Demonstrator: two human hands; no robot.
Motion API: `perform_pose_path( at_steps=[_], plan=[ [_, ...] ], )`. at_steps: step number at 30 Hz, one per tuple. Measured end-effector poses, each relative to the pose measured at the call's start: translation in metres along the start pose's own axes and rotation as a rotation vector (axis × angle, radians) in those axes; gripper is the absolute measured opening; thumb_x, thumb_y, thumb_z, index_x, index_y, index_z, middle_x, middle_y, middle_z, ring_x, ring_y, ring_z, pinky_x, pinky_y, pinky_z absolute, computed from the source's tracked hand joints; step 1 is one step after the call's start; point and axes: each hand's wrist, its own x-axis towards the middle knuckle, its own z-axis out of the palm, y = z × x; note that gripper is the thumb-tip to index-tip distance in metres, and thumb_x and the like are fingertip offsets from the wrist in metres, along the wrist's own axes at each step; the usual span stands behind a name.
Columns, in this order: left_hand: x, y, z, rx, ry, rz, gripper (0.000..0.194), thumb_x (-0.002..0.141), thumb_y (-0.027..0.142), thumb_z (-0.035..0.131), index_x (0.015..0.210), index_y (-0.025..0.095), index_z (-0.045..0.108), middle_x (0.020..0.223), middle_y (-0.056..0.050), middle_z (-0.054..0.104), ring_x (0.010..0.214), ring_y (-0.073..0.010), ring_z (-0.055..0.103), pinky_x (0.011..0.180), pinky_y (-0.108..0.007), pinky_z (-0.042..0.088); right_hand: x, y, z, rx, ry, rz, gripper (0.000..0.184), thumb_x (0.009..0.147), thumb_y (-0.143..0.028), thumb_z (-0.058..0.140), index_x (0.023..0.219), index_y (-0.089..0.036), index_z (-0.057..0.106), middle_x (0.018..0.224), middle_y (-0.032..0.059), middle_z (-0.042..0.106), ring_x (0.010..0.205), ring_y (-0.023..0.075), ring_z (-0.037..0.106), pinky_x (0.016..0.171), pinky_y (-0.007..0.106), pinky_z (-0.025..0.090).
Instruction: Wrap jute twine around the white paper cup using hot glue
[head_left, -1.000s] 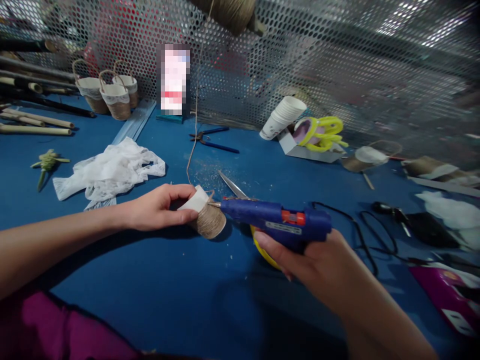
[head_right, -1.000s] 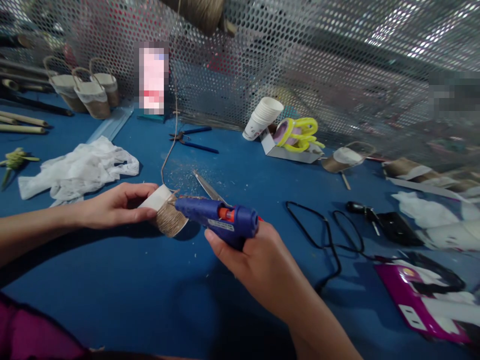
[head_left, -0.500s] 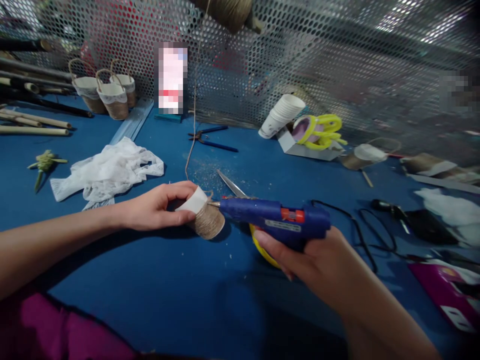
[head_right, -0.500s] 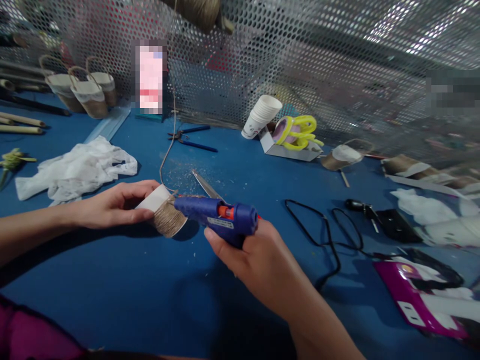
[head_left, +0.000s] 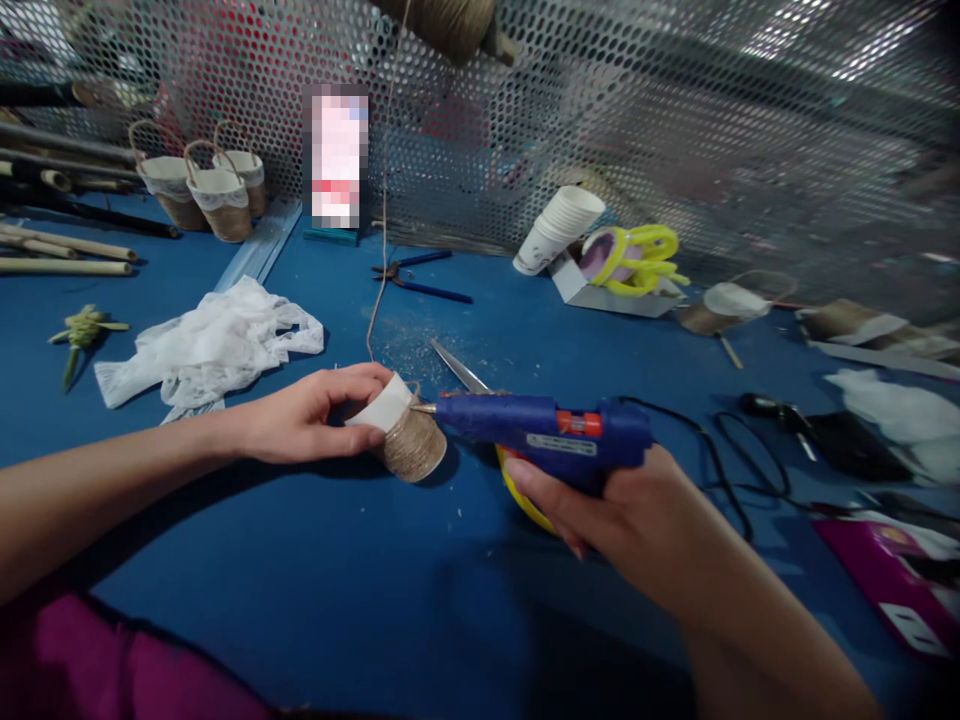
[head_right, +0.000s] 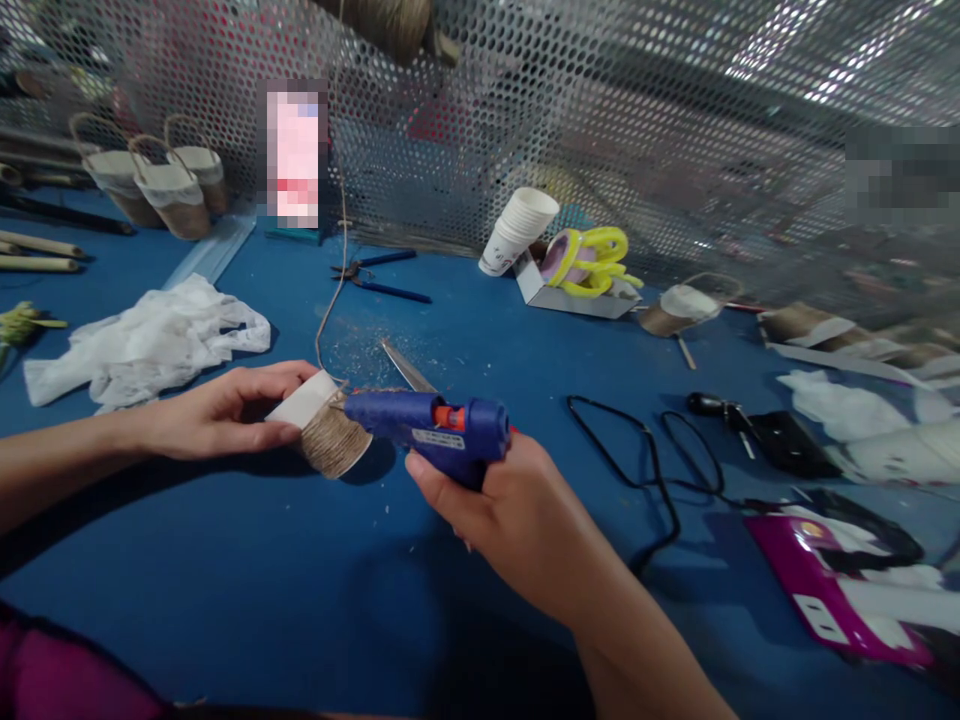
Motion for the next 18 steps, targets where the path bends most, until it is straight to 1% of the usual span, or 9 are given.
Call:
perform_pose_path(
  at_steps=[2, 5, 12, 16, 18],
  plan=[
    [-0.0002, -0.0008, -0.0001, -0.003, 0.0, 0.0, 0.006, 0.08, 0.019, 0.05, 0.08, 0.014, 0.054, 0.098, -0.007, 0.051, 0.092, -0.0172, 0.051, 0.082, -0.03, 0.042, 0.0028, 0.0002, -0.001, 0.0, 0.015, -0.002, 0.038, 0.078, -0.039, 0.05, 0.046, -0.021, 0.04, 0.036, -0.0042, 0.044, 0.034, 0.0083, 0.046, 0.038, 0.02, 0.04],
    [-0.0001, -0.0014, -0.0007, 0.002, -0.01, 0.003, 0.005, 0.08, 0.018, 0.05, 0.08, 0.014, 0.053, 0.099, -0.008, 0.051, 0.093, -0.0173, 0.051, 0.083, -0.03, 0.042, 0.0048, -0.0008, -0.0023, 0.003, -0.006, -0.009, 0.041, 0.079, -0.038, 0.049, 0.043, -0.021, 0.038, 0.035, -0.0035, 0.045, 0.035, 0.0084, 0.047, 0.038, 0.02, 0.041],
    [0.0005, -0.0006, -0.0017, 0.008, -0.027, 0.013, 0.006, 0.079, 0.016, 0.051, 0.082, 0.013, 0.054, 0.101, -0.008, 0.051, 0.096, -0.0178, 0.05, 0.086, -0.031, 0.041, 0.0001, -0.0017, -0.0021, 0.006, -0.035, 0.026, 0.034, 0.079, -0.041, 0.048, 0.052, -0.02, 0.046, 0.038, -0.0042, 0.046, 0.033, 0.0076, 0.045, 0.036, 0.019, 0.039],
    [-0.0003, -0.0011, -0.0012, 0.0, -0.017, 0.02, 0.005, 0.079, 0.017, 0.051, 0.079, 0.014, 0.054, 0.1, -0.008, 0.051, 0.095, -0.0182, 0.05, 0.087, -0.032, 0.041, 0.0014, 0.0007, -0.0015, -0.01, -0.005, -0.015, 0.04, 0.079, -0.04, 0.047, 0.046, -0.021, 0.04, 0.036, -0.0035, 0.044, 0.035, 0.0081, 0.046, 0.038, 0.02, 0.04],
    [-0.0006, -0.0019, -0.0014, -0.008, -0.02, 0.024, 0.005, 0.08, 0.018, 0.051, 0.08, 0.014, 0.054, 0.101, -0.008, 0.051, 0.095, -0.018, 0.051, 0.087, -0.032, 0.041, 0.0008, 0.0008, -0.001, -0.005, -0.018, -0.008, 0.038, 0.08, -0.04, 0.047, 0.047, -0.02, 0.042, 0.037, -0.0037, 0.044, 0.035, 0.008, 0.046, 0.038, 0.02, 0.04]
  ],
)
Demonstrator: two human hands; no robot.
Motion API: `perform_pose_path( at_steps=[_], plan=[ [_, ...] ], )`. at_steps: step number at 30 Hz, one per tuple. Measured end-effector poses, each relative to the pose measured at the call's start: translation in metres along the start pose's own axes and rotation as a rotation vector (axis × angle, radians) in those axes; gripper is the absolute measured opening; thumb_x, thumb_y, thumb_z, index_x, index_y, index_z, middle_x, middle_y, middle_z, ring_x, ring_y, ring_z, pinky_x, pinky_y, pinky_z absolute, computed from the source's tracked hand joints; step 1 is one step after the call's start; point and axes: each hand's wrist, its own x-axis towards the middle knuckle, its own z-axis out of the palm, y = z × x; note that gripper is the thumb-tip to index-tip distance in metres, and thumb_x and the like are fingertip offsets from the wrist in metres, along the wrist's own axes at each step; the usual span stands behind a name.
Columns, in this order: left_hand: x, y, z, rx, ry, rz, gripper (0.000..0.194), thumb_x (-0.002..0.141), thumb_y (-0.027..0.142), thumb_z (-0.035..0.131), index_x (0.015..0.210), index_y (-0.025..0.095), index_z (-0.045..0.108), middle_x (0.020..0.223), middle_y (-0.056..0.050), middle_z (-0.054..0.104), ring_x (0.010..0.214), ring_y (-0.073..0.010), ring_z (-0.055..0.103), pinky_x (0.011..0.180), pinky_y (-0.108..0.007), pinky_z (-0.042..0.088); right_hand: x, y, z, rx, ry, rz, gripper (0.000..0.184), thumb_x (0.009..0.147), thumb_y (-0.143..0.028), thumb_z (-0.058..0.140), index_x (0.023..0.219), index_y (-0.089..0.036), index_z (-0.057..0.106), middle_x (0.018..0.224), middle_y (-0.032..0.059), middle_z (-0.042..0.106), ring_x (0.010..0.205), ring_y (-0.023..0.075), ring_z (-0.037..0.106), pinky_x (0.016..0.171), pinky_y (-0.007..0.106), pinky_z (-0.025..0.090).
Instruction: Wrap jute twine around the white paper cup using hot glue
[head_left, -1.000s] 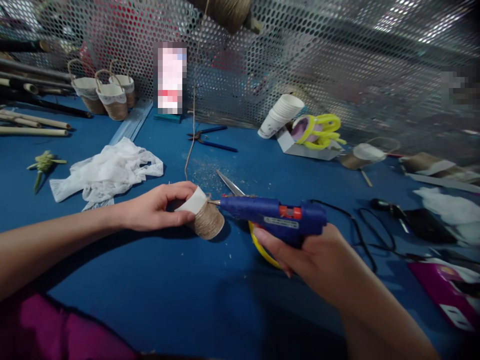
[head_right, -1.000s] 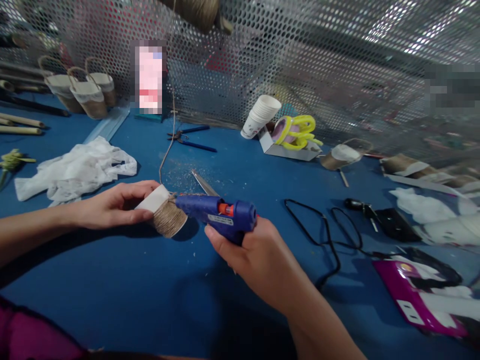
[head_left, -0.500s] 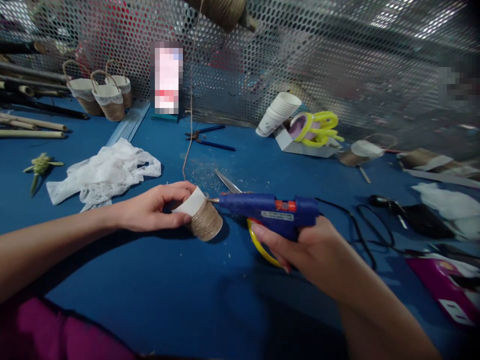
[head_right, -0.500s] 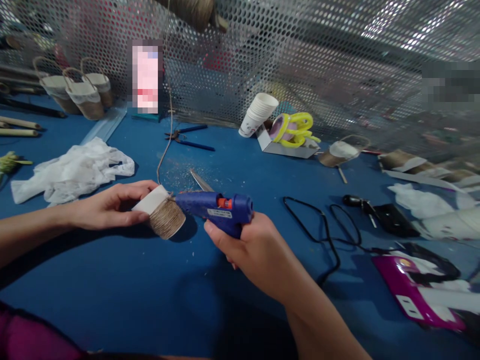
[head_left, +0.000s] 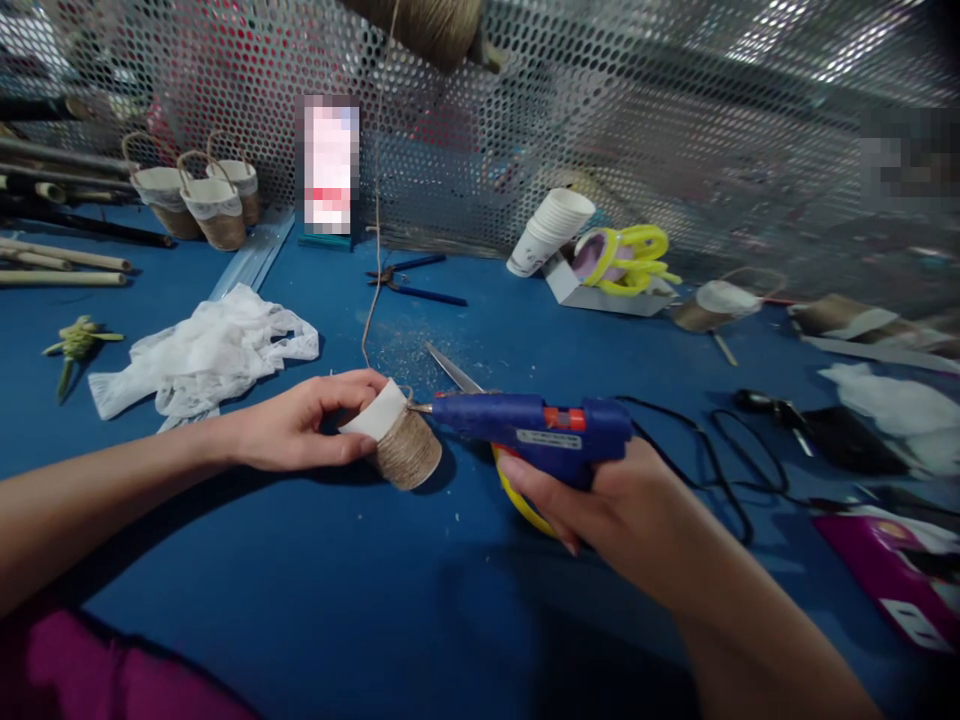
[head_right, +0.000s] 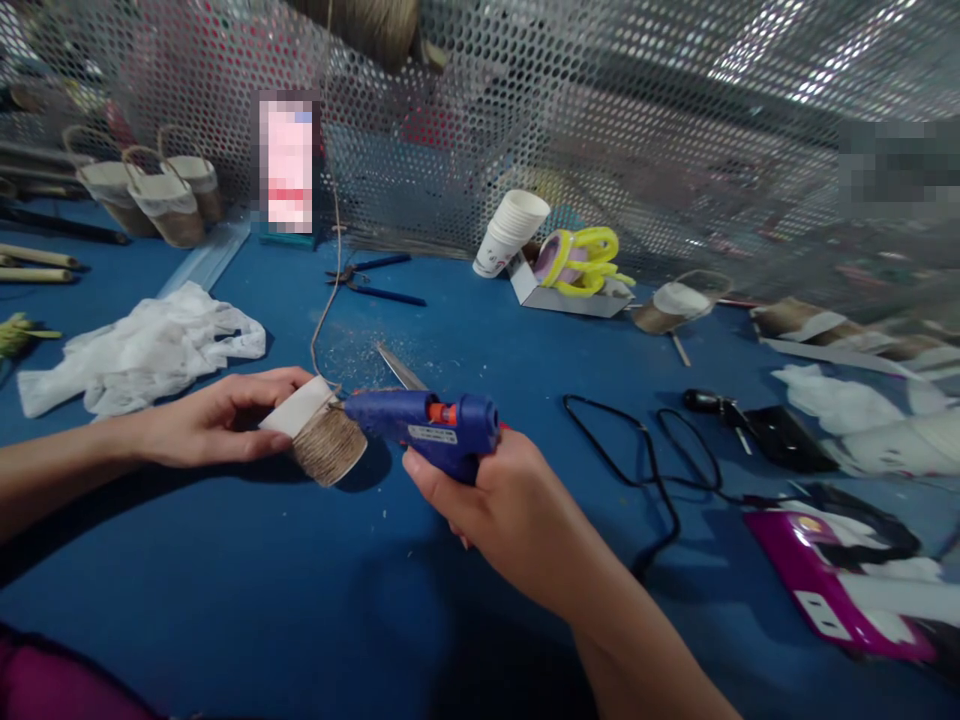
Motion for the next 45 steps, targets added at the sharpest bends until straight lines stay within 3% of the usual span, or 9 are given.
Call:
perform_pose_path(
  at_steps=[5, 12, 20, 23, 29, 33, 40, 45],
  plan=[
    [-0.001, -0.002, -0.001, -0.004, -0.023, -0.005, 0.01, 0.081, 0.017, 0.05, 0.089, 0.015, 0.055, 0.108, -0.008, 0.05, 0.1, -0.0182, 0.05, 0.089, -0.032, 0.04, -0.002, -0.003, 0.0, 0.027, -0.053, 0.006, 0.033, 0.08, -0.04, 0.047, 0.054, -0.02, 0.046, 0.038, -0.0046, 0.045, 0.035, 0.0077, 0.043, 0.036, 0.02, 0.036],
    [0.0, 0.0, 0.001, 0.002, -0.008, -0.003, 0.008, 0.08, 0.018, 0.051, 0.085, 0.013, 0.055, 0.103, -0.008, 0.052, 0.096, -0.0181, 0.051, 0.086, -0.031, 0.041, -0.001, -0.004, 0.0, 0.04, -0.035, 0.028, 0.034, 0.08, -0.04, 0.046, 0.052, -0.02, 0.044, 0.038, -0.0048, 0.043, 0.035, 0.0075, 0.042, 0.036, 0.02, 0.036],
    [0.0, -0.001, 0.0, 0.002, -0.01, 0.0, 0.008, 0.08, 0.018, 0.051, 0.085, 0.013, 0.056, 0.103, -0.009, 0.051, 0.097, -0.0189, 0.051, 0.087, -0.032, 0.041, -0.003, 0.0, 0.003, -0.008, -0.009, -0.037, 0.033, 0.081, -0.038, 0.047, 0.054, -0.02, 0.049, 0.039, -0.0051, 0.042, 0.034, 0.0078, 0.041, 0.035, 0.021, 0.035],
    [0.0, -0.001, 0.0, -0.016, -0.008, -0.001, 0.009, 0.08, 0.019, 0.051, 0.087, 0.014, 0.055, 0.104, -0.009, 0.052, 0.098, -0.0192, 0.051, 0.087, -0.033, 0.041, -0.003, -0.001, 0.005, -0.036, 0.013, -0.123, 0.029, 0.08, -0.036, 0.048, 0.056, -0.022, 0.053, 0.037, -0.005, 0.042, 0.036, 0.0096, 0.043, 0.037, 0.022, 0.037],
    [0.0, -0.001, 0.0, -0.016, -0.011, 0.008, 0.014, 0.08, 0.018, 0.05, 0.092, 0.014, 0.056, 0.106, -0.009, 0.051, 0.1, -0.0189, 0.05, 0.09, -0.033, 0.04, -0.006, -0.003, 0.009, -0.1, 0.032, -0.203, 0.034, 0.079, -0.033, 0.049, 0.046, -0.024, 0.044, 0.036, -0.0032, 0.041, 0.047, 0.0135, 0.053, 0.043, 0.023, 0.041],
    [0.0, -0.001, 0.0, -0.014, -0.01, 0.011, 0.011, 0.08, 0.017, 0.051, 0.089, 0.013, 0.056, 0.105, -0.009, 0.051, 0.099, -0.0186, 0.05, 0.089, -0.032, 0.04, -0.006, -0.002, 0.006, -0.085, 0.045, -0.168, 0.035, 0.079, -0.034, 0.05, 0.046, -0.023, 0.044, 0.036, -0.0033, 0.042, 0.043, 0.0121, 0.05, 0.039, 0.023, 0.039],
    [-0.001, -0.002, 0.0, 0.003, -0.018, 0.008, 0.006, 0.08, 0.016, 0.051, 0.084, 0.013, 0.055, 0.103, -0.008, 0.051, 0.096, -0.0177, 0.051, 0.085, -0.029, 0.041, 0.0, 0.0, 0.0, 0.001, -0.011, 0.015, 0.036, 0.079, -0.04, 0.047, 0.049, -0.02, 0.045, 0.038, -0.0039, 0.045, 0.034, 0.008, 0.044, 0.036, 0.021, 0.038],
    [0.0, -0.002, 0.0, 0.011, -0.017, 0.018, 0.005, 0.08, 0.015, 0.051, 0.083, 0.013, 0.054, 0.101, -0.008, 0.051, 0.096, -0.0174, 0.05, 0.085, -0.029, 0.04, 0.006, 0.002, 0.001, 0.003, -0.015, 0.006, 0.041, 0.081, -0.04, 0.044, 0.045, -0.022, 0.037, 0.037, -0.0027, 0.044, 0.036, 0.0086, 0.046, 0.039, 0.021, 0.04]
  ],
)
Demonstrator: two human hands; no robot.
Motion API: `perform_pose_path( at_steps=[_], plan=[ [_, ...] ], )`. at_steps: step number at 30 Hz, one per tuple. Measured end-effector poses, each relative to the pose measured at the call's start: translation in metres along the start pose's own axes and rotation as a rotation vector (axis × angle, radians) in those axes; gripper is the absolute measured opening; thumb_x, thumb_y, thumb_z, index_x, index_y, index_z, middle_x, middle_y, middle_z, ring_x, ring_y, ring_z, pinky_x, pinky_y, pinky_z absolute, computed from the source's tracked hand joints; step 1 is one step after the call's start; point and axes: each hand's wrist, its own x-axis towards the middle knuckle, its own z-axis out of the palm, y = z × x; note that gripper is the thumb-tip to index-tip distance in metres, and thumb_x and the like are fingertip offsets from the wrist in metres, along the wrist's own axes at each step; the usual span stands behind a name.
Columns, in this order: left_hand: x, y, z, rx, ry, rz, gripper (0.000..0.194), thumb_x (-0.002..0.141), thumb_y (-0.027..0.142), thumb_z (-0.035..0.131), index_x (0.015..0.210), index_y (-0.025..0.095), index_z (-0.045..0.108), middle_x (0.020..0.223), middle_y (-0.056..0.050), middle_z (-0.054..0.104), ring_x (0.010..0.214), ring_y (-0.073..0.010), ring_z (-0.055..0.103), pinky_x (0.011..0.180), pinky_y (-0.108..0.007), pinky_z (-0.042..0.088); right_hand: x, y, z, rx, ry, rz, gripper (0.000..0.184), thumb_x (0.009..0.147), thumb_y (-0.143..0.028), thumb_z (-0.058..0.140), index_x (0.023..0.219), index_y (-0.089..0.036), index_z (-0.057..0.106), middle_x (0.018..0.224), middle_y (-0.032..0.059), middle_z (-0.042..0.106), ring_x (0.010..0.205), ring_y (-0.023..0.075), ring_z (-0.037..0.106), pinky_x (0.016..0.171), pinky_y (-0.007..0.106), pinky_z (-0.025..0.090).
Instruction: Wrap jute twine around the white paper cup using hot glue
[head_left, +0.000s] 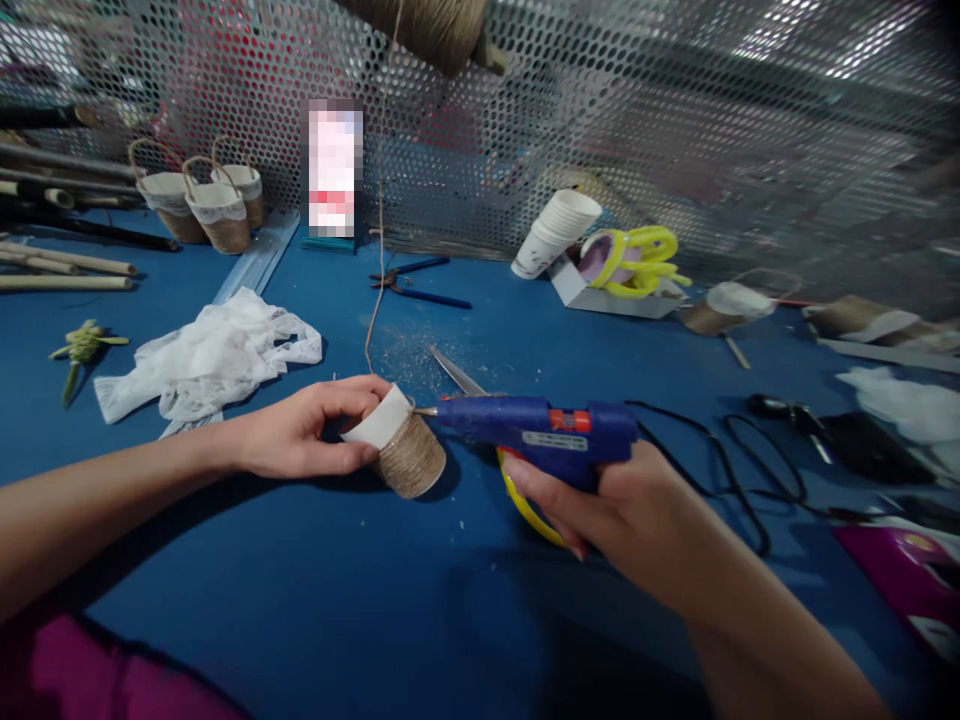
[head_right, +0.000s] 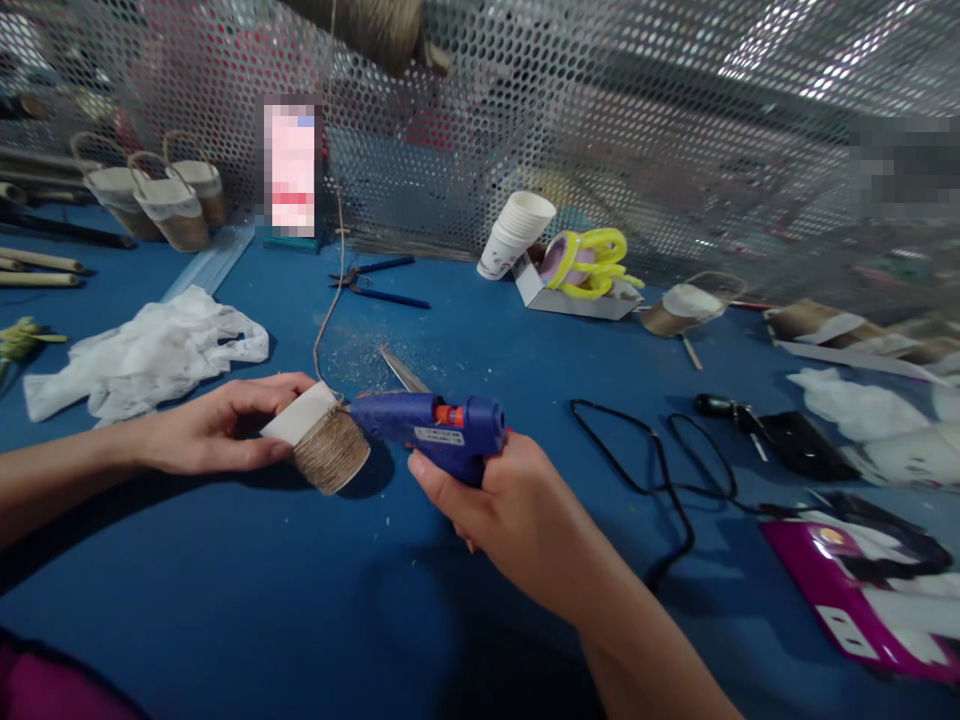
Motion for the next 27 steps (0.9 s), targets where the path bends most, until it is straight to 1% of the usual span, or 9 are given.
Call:
perform_pose_path(
  at_steps=[2, 6, 8, 11, 13, 15, 19, 24, 27],
  plan=[
    [0.0, 0.0002, 0.0, 0.001, 0.001, -0.001, 0.005, 0.08, 0.015, 0.051, 0.083, 0.013, 0.054, 0.101, -0.008, 0.051, 0.096, -0.0177, 0.05, 0.085, -0.029, 0.04, -0.0004, 0.0013, 0.0006, 0.012, 0.005, 0.008, 0.039, 0.08, -0.041, 0.045, 0.047, -0.021, 0.039, 0.037, -0.0034, 0.044, 0.036, 0.0085, 0.046, 0.039, 0.021, 0.041],
    [-0.0005, 0.0003, 0.0005, -0.004, -0.006, -0.007, 0.006, 0.08, 0.014, 0.05, 0.083, 0.012, 0.054, 0.103, -0.008, 0.05, 0.095, -0.0179, 0.051, 0.084, -0.03, 0.041, -0.0042, 0.0024, 0.0004, 0.043, -0.018, 0.046, 0.03, 0.078, -0.042, 0.048, 0.057, -0.02, 0.048, 0.037, -0.0053, 0.045, 0.033, 0.0079, 0.043, 0.036, 0.02, 0.039],
    [-0.0006, 0.0002, 0.0008, -0.004, -0.006, -0.005, 0.006, 0.08, 0.014, 0.051, 0.083, 0.012, 0.054, 0.103, -0.008, 0.05, 0.095, -0.0179, 0.05, 0.084, -0.03, 0.041, -0.0042, 0.0025, 0.0001, 0.037, -0.028, 0.033, 0.032, 0.078, -0.042, 0.048, 0.055, -0.02, 0.047, 0.037, -0.0045, 0.045, 0.033, 0.0084, 0.045, 0.036, 0.021, 0.039],
    [-0.0008, 0.0, 0.0007, 0.003, -0.003, 0.004, 0.005, 0.079, 0.013, 0.051, 0.083, 0.012, 0.054, 0.102, -0.008, 0.05, 0.096, -0.0179, 0.05, 0.085, -0.03, 0.04, -0.0014, 0.0032, -0.0002, 0.02, -0.012, -0.013, 0.04, 0.08, -0.041, 0.046, 0.045, -0.022, 0.04, 0.036, -0.0029, 0.045, 0.035, 0.0091, 0.047, 0.039, 0.021, 0.04],
    [-0.0009, 0.0, 0.0003, 0.014, -0.007, 0.006, 0.005, 0.079, 0.013, 0.05, 0.083, 0.012, 0.054, 0.102, -0.008, 0.05, 0.096, -0.018, 0.05, 0.085, -0.03, 0.04, 0.0001, 0.0035, -0.0003, 0.018, 0.002, -0.031, 0.043, 0.08, -0.041, 0.045, 0.042, -0.022, 0.036, 0.036, -0.0025, 0.044, 0.036, 0.0089, 0.047, 0.04, 0.021, 0.041],
    [-0.0009, 0.0002, -0.0002, 0.019, -0.007, 0.002, 0.005, 0.079, 0.013, 0.05, 0.083, 0.012, 0.054, 0.102, -0.008, 0.05, 0.096, -0.018, 0.05, 0.085, -0.03, 0.04, -0.0001, 0.0033, -0.0002, 0.022, 0.004, -0.019, 0.042, 0.079, -0.041, 0.046, 0.043, -0.022, 0.037, 0.036, -0.0028, 0.044, 0.036, 0.009, 0.046, 0.04, 0.022, 0.04],
    [-0.0011, 0.0008, -0.0003, 0.008, -0.005, -0.008, 0.006, 0.079, 0.014, 0.051, 0.084, 0.013, 0.054, 0.101, -0.008, 0.051, 0.094, -0.0178, 0.05, 0.083, -0.029, 0.041, -0.0026, 0.0016, 0.0, 0.04, -0.01, 0.045, 0.034, 0.077, -0.043, 0.048, 0.052, -0.021, 0.046, 0.037, -0.0039, 0.045, 0.033, 0.0086, 0.044, 0.036, 0.022, 0.038],
    [-0.0019, -0.0003, 0.0006, 0.004, 0.003, -0.007, 0.005, 0.079, 0.013, 0.051, 0.082, 0.013, 0.054, 0.102, -0.008, 0.05, 0.095, -0.0177, 0.05, 0.083, -0.029, 0.041, -0.0006, 0.0013, 0.0005, 0.078, 0.011, 0.03, 0.036, 0.076, -0.042, 0.048, 0.047, -0.023, 0.039, 0.036, -0.0036, 0.044, 0.035, 0.0099, 0.046, 0.04, 0.023, 0.039],
    [-0.0021, -0.0016, 0.0009, 0.002, 0.0, 0.002, 0.005, 0.079, 0.013, 0.051, 0.083, 0.013, 0.054, 0.102, -0.007, 0.05, 0.094, -0.0166, 0.05, 0.082, -0.028, 0.041, -0.0001, 0.0014, 0.0005, 0.074, -0.012, 0.029, 0.035, 0.077, -0.042, 0.048, 0.049, -0.022, 0.042, 0.037, -0.0039, 0.044, 0.034, 0.009, 0.044, 0.038, 0.023, 0.038]
  ],
)
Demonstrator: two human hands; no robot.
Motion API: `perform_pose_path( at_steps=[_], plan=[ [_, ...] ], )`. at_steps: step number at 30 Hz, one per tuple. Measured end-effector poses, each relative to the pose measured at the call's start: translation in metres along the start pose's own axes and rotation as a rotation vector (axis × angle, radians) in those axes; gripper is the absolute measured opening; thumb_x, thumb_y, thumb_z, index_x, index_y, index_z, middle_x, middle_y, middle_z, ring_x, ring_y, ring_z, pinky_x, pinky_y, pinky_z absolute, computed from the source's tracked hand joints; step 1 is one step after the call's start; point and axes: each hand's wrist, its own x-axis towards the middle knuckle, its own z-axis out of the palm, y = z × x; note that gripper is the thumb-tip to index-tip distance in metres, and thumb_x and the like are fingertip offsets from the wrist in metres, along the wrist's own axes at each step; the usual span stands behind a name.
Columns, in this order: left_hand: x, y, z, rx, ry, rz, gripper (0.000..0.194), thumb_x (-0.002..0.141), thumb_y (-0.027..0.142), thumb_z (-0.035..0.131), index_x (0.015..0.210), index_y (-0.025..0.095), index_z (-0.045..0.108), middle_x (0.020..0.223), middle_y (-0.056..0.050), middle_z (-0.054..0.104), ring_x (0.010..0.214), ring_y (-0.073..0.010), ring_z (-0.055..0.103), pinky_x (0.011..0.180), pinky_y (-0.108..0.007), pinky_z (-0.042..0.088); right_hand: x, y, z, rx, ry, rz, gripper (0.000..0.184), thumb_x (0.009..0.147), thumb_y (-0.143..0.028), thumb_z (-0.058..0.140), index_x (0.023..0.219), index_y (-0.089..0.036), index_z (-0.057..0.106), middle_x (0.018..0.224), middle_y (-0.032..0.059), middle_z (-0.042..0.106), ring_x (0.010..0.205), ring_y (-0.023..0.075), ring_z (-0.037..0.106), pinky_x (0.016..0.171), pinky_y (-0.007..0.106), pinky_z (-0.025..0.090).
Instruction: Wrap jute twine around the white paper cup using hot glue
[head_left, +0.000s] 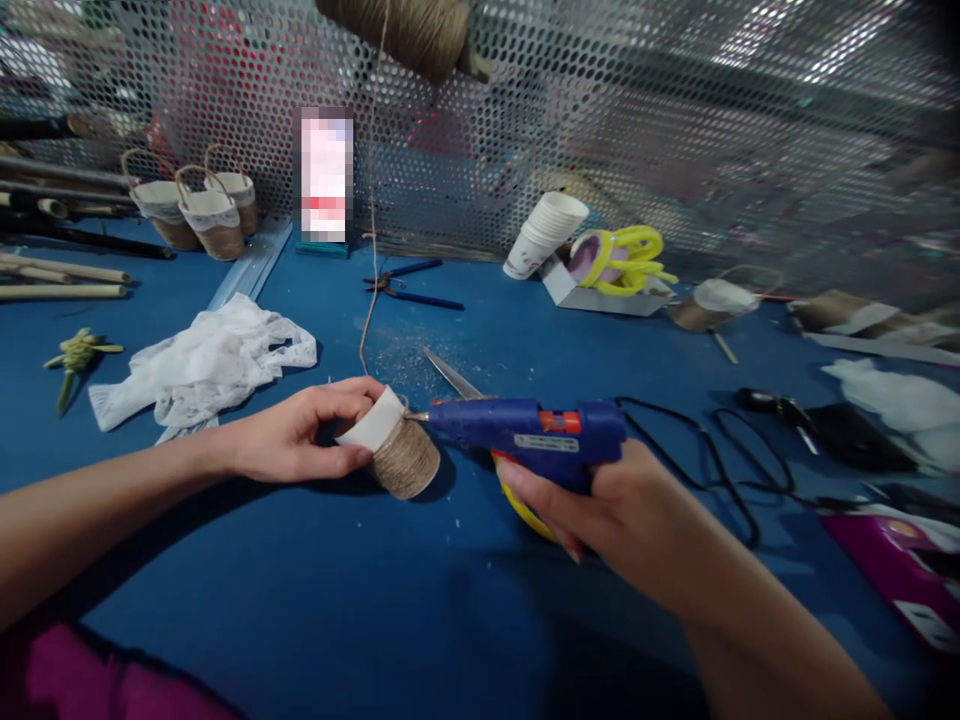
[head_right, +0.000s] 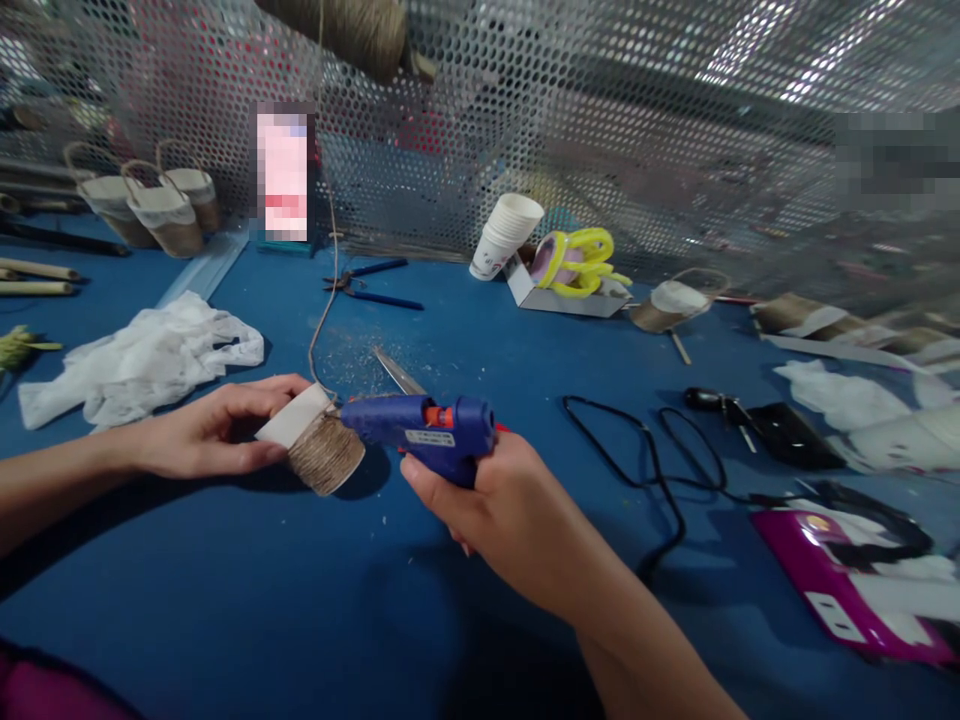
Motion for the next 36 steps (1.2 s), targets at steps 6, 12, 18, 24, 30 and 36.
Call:
perform_pose_path(
  at_steps=[6, 12, 18, 24, 30, 36],
  plan=[
    [0.0, 0.0, 0.0, -0.002, 0.002, -0.009, 0.006, 0.079, 0.013, 0.05, 0.083, 0.012, 0.055, 0.104, -0.008, 0.049, 0.095, -0.0177, 0.05, 0.083, -0.029, 0.041, -0.001, 0.0, -0.002, -0.005, -0.009, 0.034, 0.036, 0.078, -0.042, 0.048, 0.05, -0.021, 0.042, 0.038, -0.0044, 0.043, 0.035, 0.008, 0.044, 0.039, 0.021, 0.038],
    [0.001, 0.003, 0.0, -0.002, 0.011, -0.018, 0.006, 0.079, 0.016, 0.051, 0.082, 0.013, 0.055, 0.101, -0.008, 0.051, 0.095, -0.0183, 0.051, 0.085, -0.031, 0.041, -0.001, -0.002, -0.003, 0.016, -0.043, 0.041, 0.033, 0.077, -0.044, 0.047, 0.053, -0.021, 0.047, 0.037, -0.0051, 0.043, 0.034, 0.0079, 0.042, 0.039, 0.022, 0.038],
    [0.003, 0.003, 0.001, -0.001, 0.025, -0.034, 0.01, 0.079, 0.018, 0.05, 0.083, 0.012, 0.056, 0.102, -0.009, 0.051, 0.096, -0.0188, 0.051, 0.087, -0.032, 0.041, 0.005, 0.0, -0.013, 0.099, -0.068, 0.141, 0.044, 0.075, -0.041, 0.055, 0.039, -0.021, 0.039, 0.033, -0.0043, 0.042, 0.035, 0.0076, 0.039, 0.041, 0.023, 0.037],
    [0.001, 0.001, 0.001, 0.001, 0.037, -0.02, 0.014, 0.081, 0.023, 0.048, 0.084, 0.013, 0.057, 0.101, -0.009, 0.052, 0.095, -0.0191, 0.051, 0.085, -0.032, 0.042, 0.012, 0.003, -0.025, 0.2, 0.097, 0.071, 0.028, 0.073, -0.042, 0.059, 0.059, -0.019, 0.051, 0.043, -0.0046, 0.047, 0.043, 0.0093, 0.046, 0.044, 0.023, 0.039],
    [0.001, -0.001, 0.002, 0.027, 0.025, 0.012, 0.017, 0.081, 0.026, 0.048, 0.086, 0.013, 0.058, 0.1, -0.009, 0.053, 0.095, -0.0196, 0.051, 0.084, -0.031, 0.043, 0.016, -0.001, -0.023, 0.104, 0.327, 0.005, 0.03, 0.072, -0.039, 0.06, 0.09, -0.014, 0.056, 0.064, 0.0004, 0.058, 0.053, 0.0112, 0.052, 0.052, 0.026, 0.044],
    [0.001, -0.001, 0.003, 0.042, 0.034, 0.018, 0.017, 0.082, 0.026, 0.048, 0.085, 0.012, 0.057, 0.102, -0.01, 0.053, 0.094, -0.0191, 0.052, 0.084, -0.031, 0.043, 0.028, 0.008, -0.025, 0.137, 0.347, 0.004, 0.03, 0.071, -0.039, 0.063, 0.089, -0.016, 0.059, 0.075, 0.0021, 0.062, 0.067, 0.0146, 0.055, 0.061, 0.029, 0.045]
  ],
)
